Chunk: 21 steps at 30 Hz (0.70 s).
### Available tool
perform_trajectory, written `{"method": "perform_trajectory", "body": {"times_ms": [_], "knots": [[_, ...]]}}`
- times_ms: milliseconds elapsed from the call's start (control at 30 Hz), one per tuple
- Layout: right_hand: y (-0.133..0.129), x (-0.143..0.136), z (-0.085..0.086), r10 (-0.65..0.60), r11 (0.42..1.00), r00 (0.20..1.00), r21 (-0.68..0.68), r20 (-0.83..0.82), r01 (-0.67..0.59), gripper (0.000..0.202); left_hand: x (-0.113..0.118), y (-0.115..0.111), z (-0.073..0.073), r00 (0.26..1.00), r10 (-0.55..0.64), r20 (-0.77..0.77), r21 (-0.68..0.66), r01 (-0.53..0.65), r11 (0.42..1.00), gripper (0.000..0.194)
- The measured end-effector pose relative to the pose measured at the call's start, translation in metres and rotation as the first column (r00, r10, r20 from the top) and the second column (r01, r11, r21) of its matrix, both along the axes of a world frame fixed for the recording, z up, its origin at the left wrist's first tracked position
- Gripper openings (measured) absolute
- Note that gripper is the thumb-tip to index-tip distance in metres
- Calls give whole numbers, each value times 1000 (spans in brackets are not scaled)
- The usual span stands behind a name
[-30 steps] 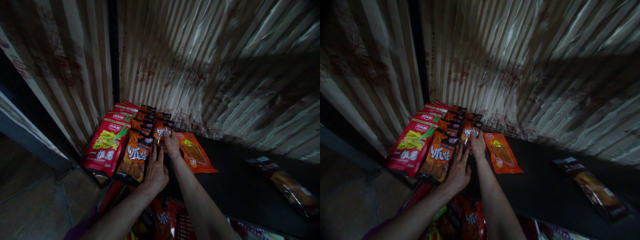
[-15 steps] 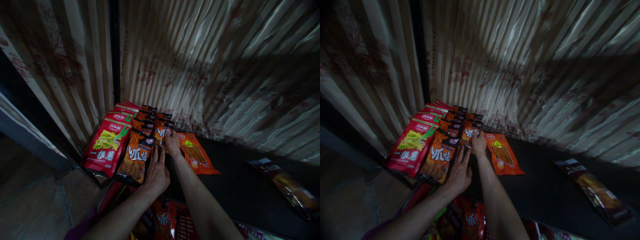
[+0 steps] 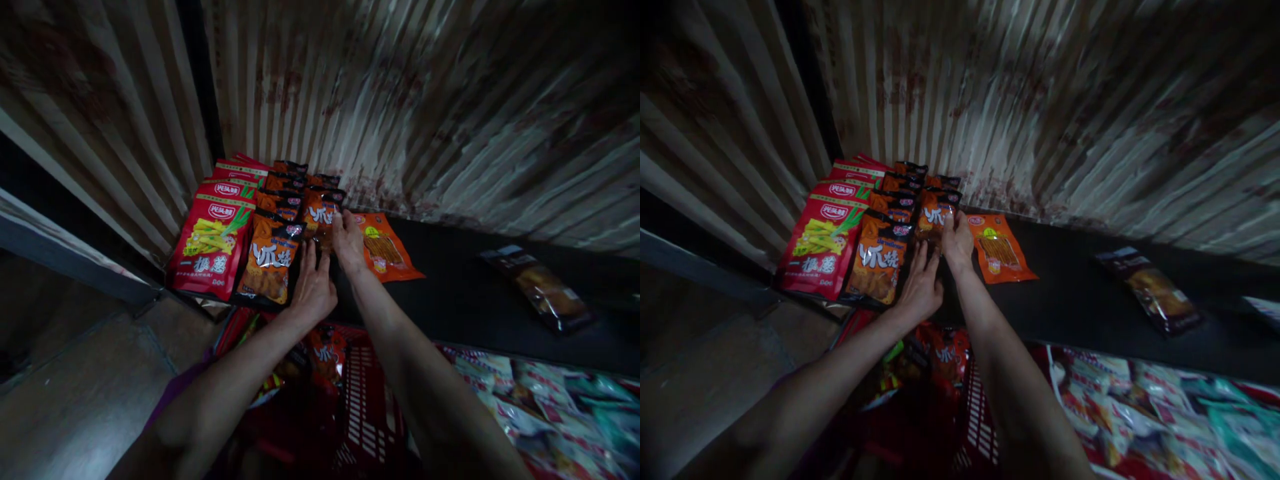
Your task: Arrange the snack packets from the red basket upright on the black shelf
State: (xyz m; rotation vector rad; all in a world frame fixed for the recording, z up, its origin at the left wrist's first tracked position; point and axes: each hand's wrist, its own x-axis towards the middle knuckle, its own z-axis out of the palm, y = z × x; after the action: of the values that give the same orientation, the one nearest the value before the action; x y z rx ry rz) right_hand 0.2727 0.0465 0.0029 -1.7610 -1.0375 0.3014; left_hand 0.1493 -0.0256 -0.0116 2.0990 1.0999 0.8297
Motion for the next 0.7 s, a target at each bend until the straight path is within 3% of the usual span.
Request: {"method": "perform_trajectory", "body": {"times_ms": [233,367,500,600,700], "knots": [[-65,-13,-2,67,986,996,147,53,-75,41,-2,-12,-2,992,-72,107,146,56,988,58],[-119,-32,8,101,986,995,128,24,-104,32,-13,-31,5,981,-171,97,215,147,965,51],[-175,-53,10,95,993,995,72,-16,-94,30,-29,-60,7,962,-273,34,201,261,944,40],[-210,-65,-3,72,997,997,26,-27,-71,31,-39,-84,-2,945,-326,-18,132,325,936,33],[-234,-69,-32,63,996,996,-64,-57,-66,32,-45,-104,-22,930,-361,-72,-20,361,932,32]]}}
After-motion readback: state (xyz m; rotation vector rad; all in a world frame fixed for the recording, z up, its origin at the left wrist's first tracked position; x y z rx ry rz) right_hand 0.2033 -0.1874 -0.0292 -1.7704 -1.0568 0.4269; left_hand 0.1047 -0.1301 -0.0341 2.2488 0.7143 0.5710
